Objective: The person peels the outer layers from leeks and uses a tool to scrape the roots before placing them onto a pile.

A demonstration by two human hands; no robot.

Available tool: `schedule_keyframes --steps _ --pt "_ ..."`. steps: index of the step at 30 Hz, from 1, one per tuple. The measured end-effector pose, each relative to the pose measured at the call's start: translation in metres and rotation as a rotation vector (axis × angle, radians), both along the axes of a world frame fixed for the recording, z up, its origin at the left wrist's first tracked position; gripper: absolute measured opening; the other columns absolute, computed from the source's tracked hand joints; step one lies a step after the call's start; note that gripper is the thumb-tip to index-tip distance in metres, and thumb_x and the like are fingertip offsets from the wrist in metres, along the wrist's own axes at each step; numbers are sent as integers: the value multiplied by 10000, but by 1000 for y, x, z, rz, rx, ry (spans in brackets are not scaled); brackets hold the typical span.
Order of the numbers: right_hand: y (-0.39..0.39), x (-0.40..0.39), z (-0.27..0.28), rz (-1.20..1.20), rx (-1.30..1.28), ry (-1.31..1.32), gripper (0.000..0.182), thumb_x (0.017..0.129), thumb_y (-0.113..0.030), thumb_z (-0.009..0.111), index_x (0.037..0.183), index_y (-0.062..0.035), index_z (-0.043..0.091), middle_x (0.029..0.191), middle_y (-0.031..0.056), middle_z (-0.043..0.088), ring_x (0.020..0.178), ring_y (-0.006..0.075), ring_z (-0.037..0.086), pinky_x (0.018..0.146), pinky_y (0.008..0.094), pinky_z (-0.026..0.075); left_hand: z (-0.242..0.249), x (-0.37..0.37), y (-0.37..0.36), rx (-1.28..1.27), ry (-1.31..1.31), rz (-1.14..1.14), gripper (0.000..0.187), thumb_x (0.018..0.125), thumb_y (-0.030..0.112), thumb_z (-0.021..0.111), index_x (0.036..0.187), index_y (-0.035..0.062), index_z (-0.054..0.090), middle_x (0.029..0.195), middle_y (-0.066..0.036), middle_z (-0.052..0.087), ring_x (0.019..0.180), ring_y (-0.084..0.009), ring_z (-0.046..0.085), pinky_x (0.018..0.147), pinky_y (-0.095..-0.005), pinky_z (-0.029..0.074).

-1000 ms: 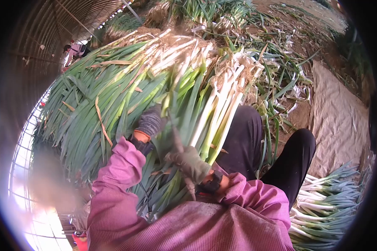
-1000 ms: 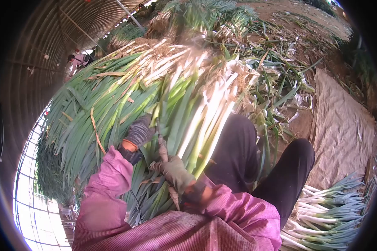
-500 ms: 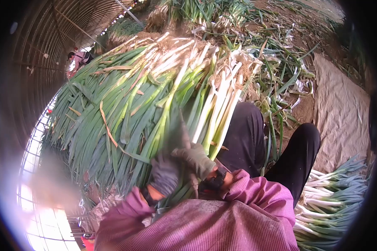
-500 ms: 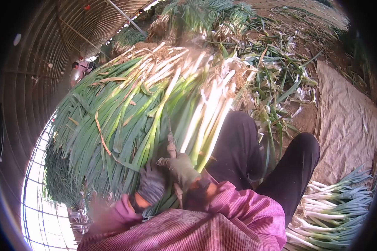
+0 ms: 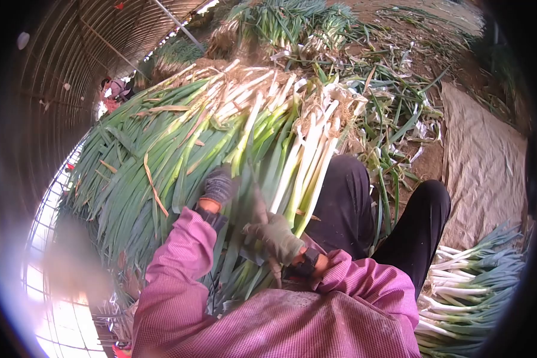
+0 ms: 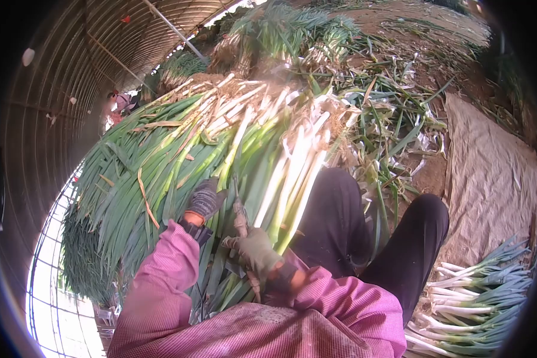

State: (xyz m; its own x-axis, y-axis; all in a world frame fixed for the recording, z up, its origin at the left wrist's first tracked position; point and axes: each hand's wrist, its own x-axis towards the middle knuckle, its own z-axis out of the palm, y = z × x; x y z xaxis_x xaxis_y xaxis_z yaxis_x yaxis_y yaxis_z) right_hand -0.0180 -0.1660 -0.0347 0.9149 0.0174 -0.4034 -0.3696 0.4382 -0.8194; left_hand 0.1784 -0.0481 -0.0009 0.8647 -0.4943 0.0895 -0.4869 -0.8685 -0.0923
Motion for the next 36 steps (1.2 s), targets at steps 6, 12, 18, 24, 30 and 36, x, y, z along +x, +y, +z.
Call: schedule_keyframes --steps 6,12,18,24,30,36 --pt "-5 -3 6 -31 70 18 309 802 -206 744 979 23 634 772 78 644 624 169 587 579 328 472 8 -25 -12 24 108 6 539 768 393 708 1065 -42 593 946 -297 632 903 -449 617 796 -482 497" --pt "3 -1 1 -96 146 29 309 806 -199 738 989 20 618 756 77 636 613 159 580 562 314 465 3 -48 -4 -205 237 48 436 795 283 711 1039 -58 588 891 -289 628 837 -446 609 731 -459 486" --pt "-2 3 5 34 102 102 284 805 -192 741 945 31 638 765 80 639 641 178 596 591 329 475 -1 -69 17 -296 239 -2 373 846 234 672 1077 -36 562 884 -278 626 832 -436 608 725 -457 484" --pt "-16 17 25 -89 43 63 324 791 -219 743 947 48 643 797 92 643 706 196 608 649 335 479 0 -110 30 -361 283 -66 324 859 133 633 1146 19 536 958 -238 632 902 -428 608 791 -462 493" --pt "-15 32 14 -31 38 72 347 786 -216 727 976 61 638 849 110 644 758 209 607 700 345 481 -4 -142 44 -572 347 -101 403 855 83 610 1239 17 508 1078 -249 617 998 -402 608 841 -444 486" --pt "-13 12 24 21 -58 70 376 794 -237 725 1000 63 628 862 118 639 799 225 603 742 359 475 -15 -146 50 -554 305 21 432 856 108 619 1251 -14 492 1046 -245 625 903 -400 636 777 -429 510"
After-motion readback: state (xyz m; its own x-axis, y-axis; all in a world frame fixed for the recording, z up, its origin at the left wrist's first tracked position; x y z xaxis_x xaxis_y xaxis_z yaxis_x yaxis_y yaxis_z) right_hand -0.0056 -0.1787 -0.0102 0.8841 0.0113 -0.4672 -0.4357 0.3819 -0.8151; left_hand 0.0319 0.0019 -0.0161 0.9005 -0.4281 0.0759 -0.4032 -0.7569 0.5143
